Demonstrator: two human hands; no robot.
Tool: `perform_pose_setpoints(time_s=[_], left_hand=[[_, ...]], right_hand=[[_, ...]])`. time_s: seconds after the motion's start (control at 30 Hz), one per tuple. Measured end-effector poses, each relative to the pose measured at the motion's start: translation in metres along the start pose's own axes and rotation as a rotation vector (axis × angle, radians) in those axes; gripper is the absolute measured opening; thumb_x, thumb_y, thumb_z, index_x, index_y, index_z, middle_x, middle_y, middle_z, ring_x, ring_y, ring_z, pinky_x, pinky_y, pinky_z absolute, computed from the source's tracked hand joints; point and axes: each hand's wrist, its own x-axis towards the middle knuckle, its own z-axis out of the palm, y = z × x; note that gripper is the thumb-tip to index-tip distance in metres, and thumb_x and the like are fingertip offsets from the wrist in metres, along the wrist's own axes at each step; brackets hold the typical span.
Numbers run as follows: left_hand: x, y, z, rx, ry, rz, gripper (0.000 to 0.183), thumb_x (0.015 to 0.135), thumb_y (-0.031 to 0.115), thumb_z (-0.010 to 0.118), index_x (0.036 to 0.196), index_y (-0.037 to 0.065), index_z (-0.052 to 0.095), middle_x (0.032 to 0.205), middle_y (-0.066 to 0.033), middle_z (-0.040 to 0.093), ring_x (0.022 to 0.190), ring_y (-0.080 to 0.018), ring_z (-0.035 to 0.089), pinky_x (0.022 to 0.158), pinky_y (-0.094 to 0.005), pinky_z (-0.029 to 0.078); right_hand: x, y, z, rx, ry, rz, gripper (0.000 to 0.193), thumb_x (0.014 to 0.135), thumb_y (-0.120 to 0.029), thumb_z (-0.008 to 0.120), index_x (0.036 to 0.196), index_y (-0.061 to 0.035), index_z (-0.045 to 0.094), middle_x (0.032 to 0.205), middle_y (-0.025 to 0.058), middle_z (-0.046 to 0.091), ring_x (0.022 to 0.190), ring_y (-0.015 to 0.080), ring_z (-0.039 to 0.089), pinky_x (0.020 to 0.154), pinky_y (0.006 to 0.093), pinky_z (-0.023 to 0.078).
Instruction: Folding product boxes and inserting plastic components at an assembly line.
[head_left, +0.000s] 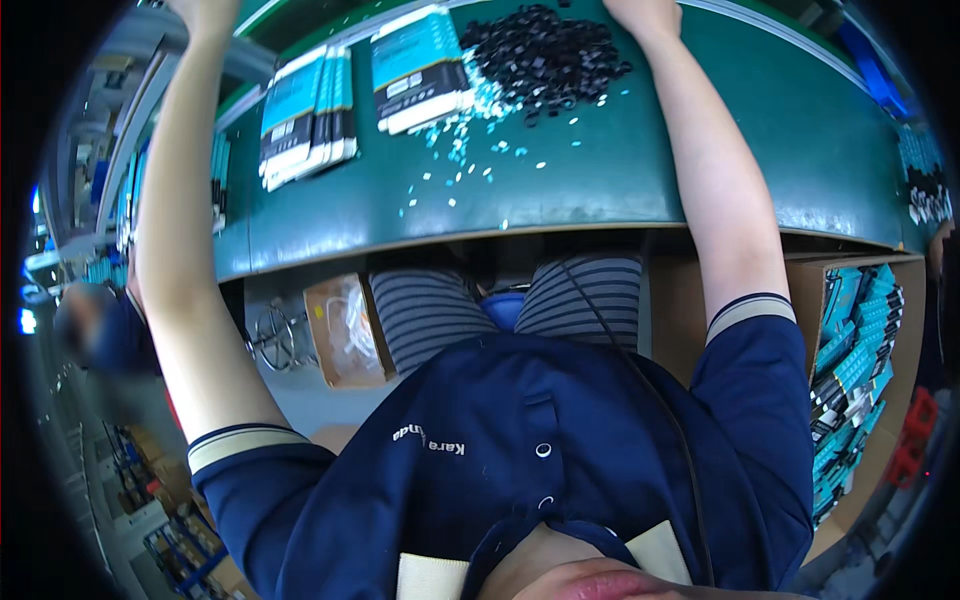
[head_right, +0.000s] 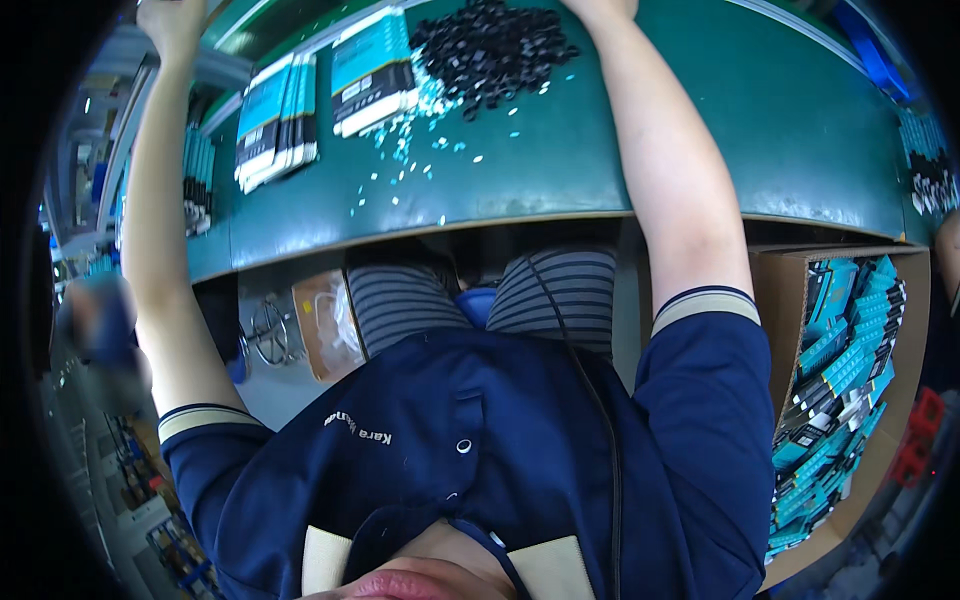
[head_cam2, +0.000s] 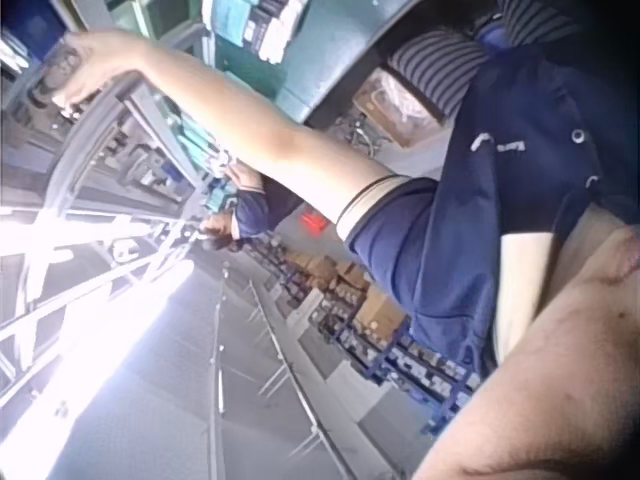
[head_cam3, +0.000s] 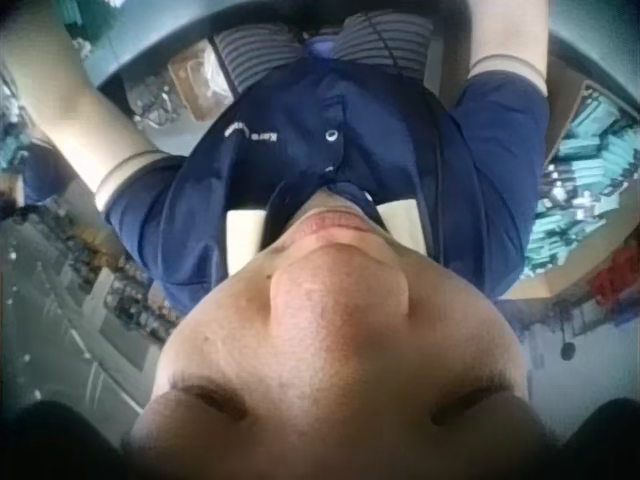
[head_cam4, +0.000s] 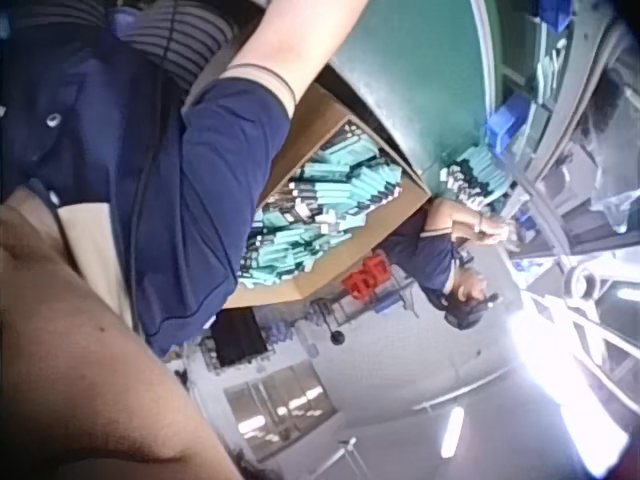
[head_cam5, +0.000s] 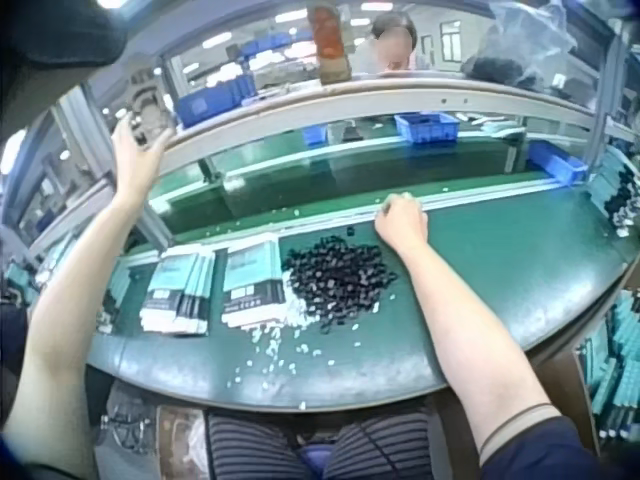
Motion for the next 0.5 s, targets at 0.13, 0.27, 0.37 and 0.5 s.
perform_pose_setpoints(time_s=[0.13, 0.27, 0.37, 0.5], left_hand=[[-0.108, 0.065, -0.085, -0.108, -0.256, 0.039, 0.060, 0.080, 0.025, 0.070, 0.130, 0.004, 0.044, 0.140, -0.0236, 0.034, 0.135, -0.0365, 0.027, 0.111, -0.0459, 0.020], [-0.212, 0.076, -0.127, 0.041, -0.371, 0.067, 0.061, 0.083, 0.037, 0.068, 0.131, 0.007, 0.045, 0.142, -0.0247, 0.028, 0.132, -0.0417, 0.026, 0.108, -0.0505, 0.021], [-0.260, 0.068, -0.139, 0.155, -0.513, -0.116, 0.072, 0.086, 0.050, 0.059, 0.142, 0.014, 0.031, 0.150, -0.0210, 0.013, 0.139, -0.0427, 0.008, 0.107, -0.0637, 0.003], [-0.266, 0.056, -0.129, 0.208, -0.483, -0.149, 0.066, 0.086, 0.058, 0.053, 0.140, 0.022, 0.039, 0.149, -0.0228, 0.019, 0.138, -0.0427, 0.011, 0.106, -0.0638, 0.004]], right_hand=[[0.004, 0.018, -0.002, -0.005, 0.003, 0.040, 0.017, 0.076, -0.020, 0.060, 0.082, -0.0074, 0.069, 0.098, 0.0190, 0.063, 0.095, 0.0361, 0.061, 0.084, 0.0441, 0.049], [0.018, 0.041, 0.004, 0.104, -0.030, -0.034, 0.018, 0.074, -0.018, 0.066, 0.086, -0.0052, 0.070, 0.088, 0.0187, 0.067, 0.087, 0.0330, 0.065, 0.079, 0.0380, 0.050], [0.000, 0.035, -0.005, 0.287, -0.210, -0.011, 0.020, 0.077, -0.017, 0.067, 0.093, -0.0036, 0.069, 0.090, 0.0154, 0.068, 0.085, 0.0257, 0.065, 0.078, 0.0343, 0.050], [-0.015, 0.081, -0.021, 0.139, -0.234, -0.228, 0.028, 0.085, -0.030, 0.063, 0.105, -0.0116, 0.068, 0.105, 0.0086, 0.067, 0.098, 0.0213, 0.063, 0.088, 0.0312, 0.047]])
